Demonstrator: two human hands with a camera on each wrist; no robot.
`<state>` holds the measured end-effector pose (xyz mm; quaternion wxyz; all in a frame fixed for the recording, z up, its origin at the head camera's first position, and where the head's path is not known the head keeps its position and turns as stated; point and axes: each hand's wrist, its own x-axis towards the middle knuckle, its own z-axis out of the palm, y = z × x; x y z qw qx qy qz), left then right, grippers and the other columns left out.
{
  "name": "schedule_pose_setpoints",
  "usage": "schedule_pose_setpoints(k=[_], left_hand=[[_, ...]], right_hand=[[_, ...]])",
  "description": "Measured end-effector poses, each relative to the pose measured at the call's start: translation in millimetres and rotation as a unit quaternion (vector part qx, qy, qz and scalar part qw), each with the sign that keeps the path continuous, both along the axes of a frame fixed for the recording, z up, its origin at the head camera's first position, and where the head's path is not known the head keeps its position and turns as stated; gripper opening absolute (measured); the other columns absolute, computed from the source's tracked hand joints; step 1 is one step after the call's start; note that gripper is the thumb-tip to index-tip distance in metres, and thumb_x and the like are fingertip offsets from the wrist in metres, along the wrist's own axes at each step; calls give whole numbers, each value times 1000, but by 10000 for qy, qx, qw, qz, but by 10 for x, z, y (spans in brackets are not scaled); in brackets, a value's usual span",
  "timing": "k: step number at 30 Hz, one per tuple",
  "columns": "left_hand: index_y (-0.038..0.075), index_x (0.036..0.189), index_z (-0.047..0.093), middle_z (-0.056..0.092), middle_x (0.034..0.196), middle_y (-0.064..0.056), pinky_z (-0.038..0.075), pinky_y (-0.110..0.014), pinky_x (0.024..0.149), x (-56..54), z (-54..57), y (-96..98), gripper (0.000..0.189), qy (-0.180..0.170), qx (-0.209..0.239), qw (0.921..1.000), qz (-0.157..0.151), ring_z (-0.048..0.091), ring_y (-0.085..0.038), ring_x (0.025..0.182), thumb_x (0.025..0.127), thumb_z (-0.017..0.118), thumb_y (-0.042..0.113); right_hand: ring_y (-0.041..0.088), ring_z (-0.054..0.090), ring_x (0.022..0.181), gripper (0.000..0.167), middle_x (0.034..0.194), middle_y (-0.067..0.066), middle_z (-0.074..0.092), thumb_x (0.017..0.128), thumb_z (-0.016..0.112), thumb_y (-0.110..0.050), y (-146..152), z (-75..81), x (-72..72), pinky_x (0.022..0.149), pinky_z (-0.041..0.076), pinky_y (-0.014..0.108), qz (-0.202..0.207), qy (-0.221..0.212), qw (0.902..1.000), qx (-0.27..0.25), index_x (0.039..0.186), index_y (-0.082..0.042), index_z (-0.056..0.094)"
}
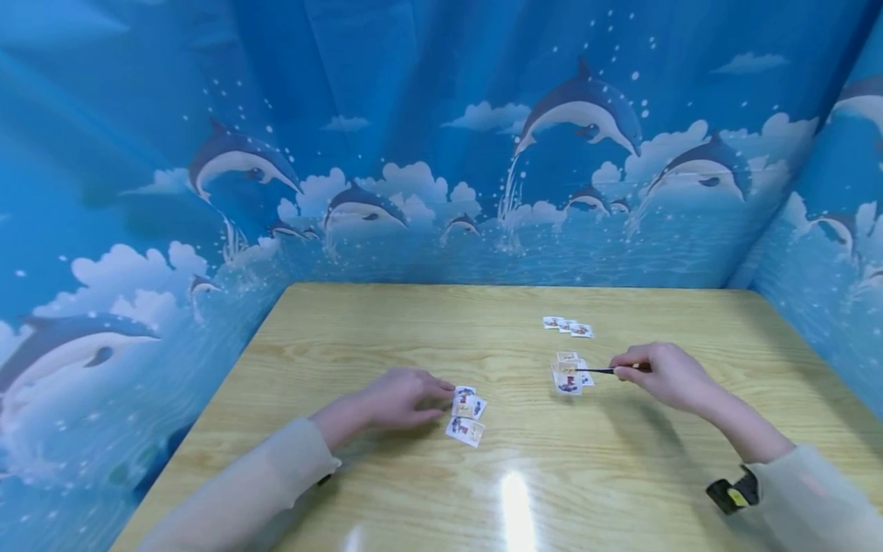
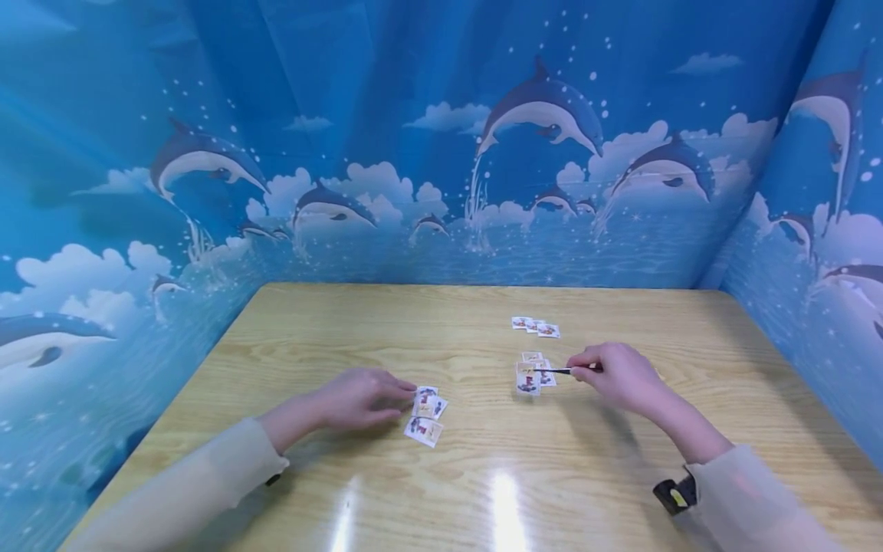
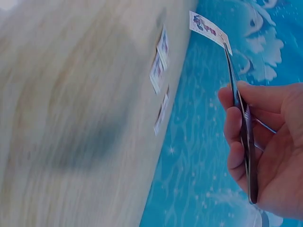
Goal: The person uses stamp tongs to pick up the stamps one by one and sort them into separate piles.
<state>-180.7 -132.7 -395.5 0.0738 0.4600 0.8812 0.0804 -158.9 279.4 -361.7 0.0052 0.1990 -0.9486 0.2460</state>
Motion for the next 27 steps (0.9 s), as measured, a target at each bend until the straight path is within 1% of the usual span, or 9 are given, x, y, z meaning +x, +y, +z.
schedule_pose_setpoints(k=[3,5,7,11,17,21,27], left_hand=[[16,134,59,51,141,4,42,-36,103,22,-31,-40,42,-68,-193,9998,12,53,-18,123,96,59,34],[16,136,57,48,143,4,41,-36,103,35,-45,-53,44,-67,-274,9996,0,53,-18,123,97,58,36],[16,136,56,48,144,5,41,-37,103,49,-56,-58,44,-64,-309,9995,5,52,-18,123,97,58,37],[19,136,57,48,143,9,43,-38,101,63,-78,-54,44,-26,-398,9992,64,51,-17,124,97,57,39],[21,136,57,48,142,13,44,-38,99,58,-101,-46,43,-36,-412,9991,76,50,-17,124,97,56,41],[21,136,57,48,142,13,44,-36,99,48,-107,-45,43,-38,-369,9993,64,50,-16,123,97,56,40],[21,136,57,49,142,12,45,-37,98,48,-122,-46,43,-47,-332,9994,74,50,-16,123,97,56,40]], right_hand=[[9,45,61,17,86,1,68,90,67,-7,99,23,-4,51,37,27,-83,-57,9999,29,104,1,73],[9,44,61,18,87,1,68,91,67,-7,156,27,-14,51,37,27,-76,-96,9999,56,105,2,73],[8,45,62,18,88,2,68,91,67,-8,213,24,-32,52,38,26,-41,-128,9999,106,105,3,73],[8,50,64,19,92,6,70,91,66,-7,292,3,-58,53,42,26,3,-349,9992,169,105,4,72],[12,58,70,19,94,10,71,91,66,-8,333,-76,-108,55,47,27,175,-677,9974,176,104,4,72],[13,62,74,17,93,11,71,90,67,-9,307,-146,-174,59,49,30,303,-627,9970,333,102,2,74],[26,66,84,16,95,14,72,90,68,-10,246,-206,-258,68,53,41,344,-520,9962,613,100,0,75]])
